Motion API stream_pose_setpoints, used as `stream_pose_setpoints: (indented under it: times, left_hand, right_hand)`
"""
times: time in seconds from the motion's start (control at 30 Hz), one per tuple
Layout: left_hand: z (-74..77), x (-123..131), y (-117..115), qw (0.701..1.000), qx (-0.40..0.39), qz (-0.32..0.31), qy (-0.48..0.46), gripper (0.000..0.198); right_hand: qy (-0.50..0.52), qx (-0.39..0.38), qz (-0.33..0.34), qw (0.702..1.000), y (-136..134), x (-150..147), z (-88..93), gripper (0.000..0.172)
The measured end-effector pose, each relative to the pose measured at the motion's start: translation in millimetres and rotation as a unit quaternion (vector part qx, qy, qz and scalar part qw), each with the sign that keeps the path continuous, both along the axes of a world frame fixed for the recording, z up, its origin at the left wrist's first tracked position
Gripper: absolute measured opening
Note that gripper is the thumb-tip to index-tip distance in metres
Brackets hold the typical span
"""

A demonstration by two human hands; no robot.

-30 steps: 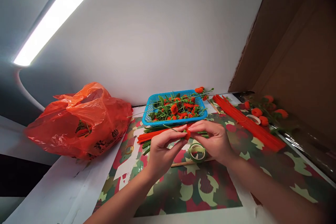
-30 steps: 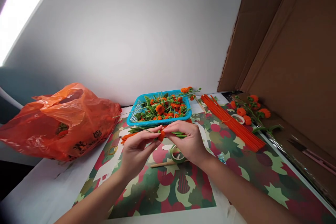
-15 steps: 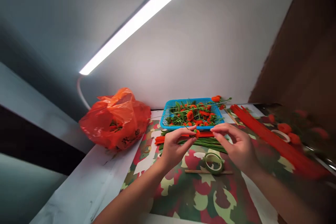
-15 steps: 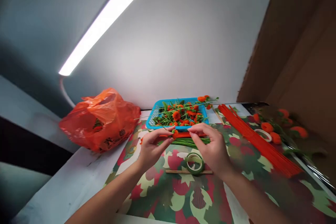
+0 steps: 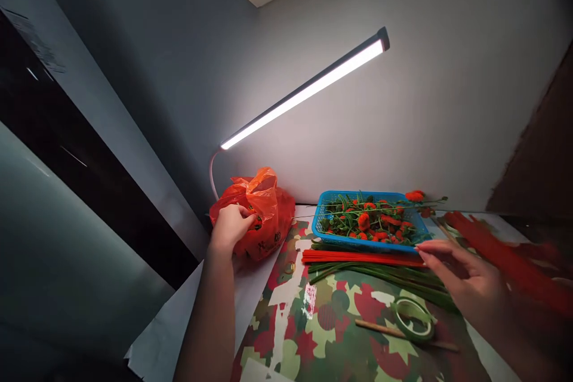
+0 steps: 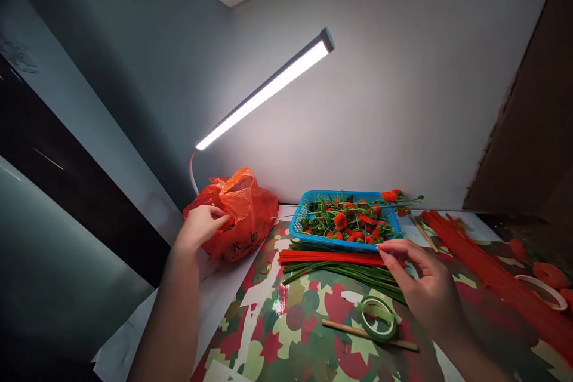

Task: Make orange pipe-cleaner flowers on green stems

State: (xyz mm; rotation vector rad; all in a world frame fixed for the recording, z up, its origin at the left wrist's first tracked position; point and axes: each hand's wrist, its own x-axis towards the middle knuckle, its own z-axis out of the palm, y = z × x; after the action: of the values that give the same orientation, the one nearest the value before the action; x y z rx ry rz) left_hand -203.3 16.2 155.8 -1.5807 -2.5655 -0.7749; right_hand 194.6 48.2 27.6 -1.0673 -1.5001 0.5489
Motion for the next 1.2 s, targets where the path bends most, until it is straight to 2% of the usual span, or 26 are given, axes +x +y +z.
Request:
stream_pose_setpoints:
  times: [0.13,0.2,0.27,0.43,0.5,0.57,0.7,0.8,0.83,0.87,0.93,1.0,1.03,1.07,1.13,1.2]
  left_hand:
    - [-29.0,-14.7,32.7,0.998,-0.002,-0.063,-0.008,0.028]
    - [-36.0,-19.4,39.9,0.994,0.002,-0.107,-0.016,0.035]
    - [-37.3,-23.3,40.7,0.994,0.023,-0.105,0.0,0.043]
    - [-26.8,-22.3,32.3,0.994,0.106,-0.013,0.024,0.05]
    - [-21.8,-17.9,29.4,0.992,0.12,-0.035,0.022,0.046]
    - [-17.4,-11.7,26.9,0.983,0.175,-0.056,0.028,0.037]
    - [-8.1,11.2,16.7,0.928,0.365,-0.079,0.003,0.025]
    - [-0.3,39.3,4.2,0.89,0.443,-0.103,0.039,0.016]
    - [1.4,50.0,0.4,0.886,0.446,-0.113,0.054,0.015]
    - [2.0,60.8,-2.8,0.887,0.439,-0.13,0.058,0.013]
    - [-1.6,81.0,-5.9,0.906,0.357,-0.224,0.027,0.014]
    - [-14.0,97.8,-3.4,0.907,0.179,-0.38,0.011,0.013]
    - [-23.4,104.5,-0.1,0.889,0.063,-0.453,0.007,0.011]
    - [-34.7,110.2,4.5,0.872,-0.035,-0.488,0.008,0.009]
    - [-59.5,118.9,16.0,0.863,-0.139,-0.483,0.036,0.009]
    - [-82.5,124.7,28.1,0.869,-0.168,-0.456,0.093,0.016]
  right_hand:
    - [-0.002,0.002,0.004,1.0,0.1,-0.3,2.9,0.018]
    - [-0.008,0.005,0.01,1.0,-0.5,-1.0,5.6,0.018]
    - [-0.007,0.006,0.013,1.0,-0.5,-2.1,7.3,0.018]
    - [-0.023,-0.004,0.017,1.0,4.9,-3.2,7.7,0.021]
    - [-0.051,-0.013,0.014,0.999,10.5,-2.5,10.0,0.022]
    - [-0.094,-0.023,0.011,0.995,18.9,-1.7,14.1,0.023]
    - [-0.229,-0.051,0.029,0.972,41.2,-2.0,25.3,0.02]
    - [-0.318,-0.066,0.039,0.945,54.1,-4.2,34.3,0.015]
    - [-0.342,-0.074,0.037,0.936,55.8,-5.0,37.2,0.013]
    - [-0.359,-0.084,0.036,0.929,55.7,-5.7,40.0,0.012]
    - [-0.357,-0.089,0.027,0.93,50.5,-7.2,43.9,0.014]
    - [-0.339,-0.082,0.055,0.935,39.6,-9.5,43.8,0.016]
    - [-0.339,-0.088,0.087,0.933,33.1,-11.3,41.8,0.016]
    - [-0.349,-0.102,0.132,0.922,26.6,-13.7,38.5,0.015]
    - [-0.369,-0.112,0.185,0.904,15.0,-20.1,28.7,0.015]
    - [-0.375,-0.083,0.181,0.905,7.4,-27.4,17.4,0.024]
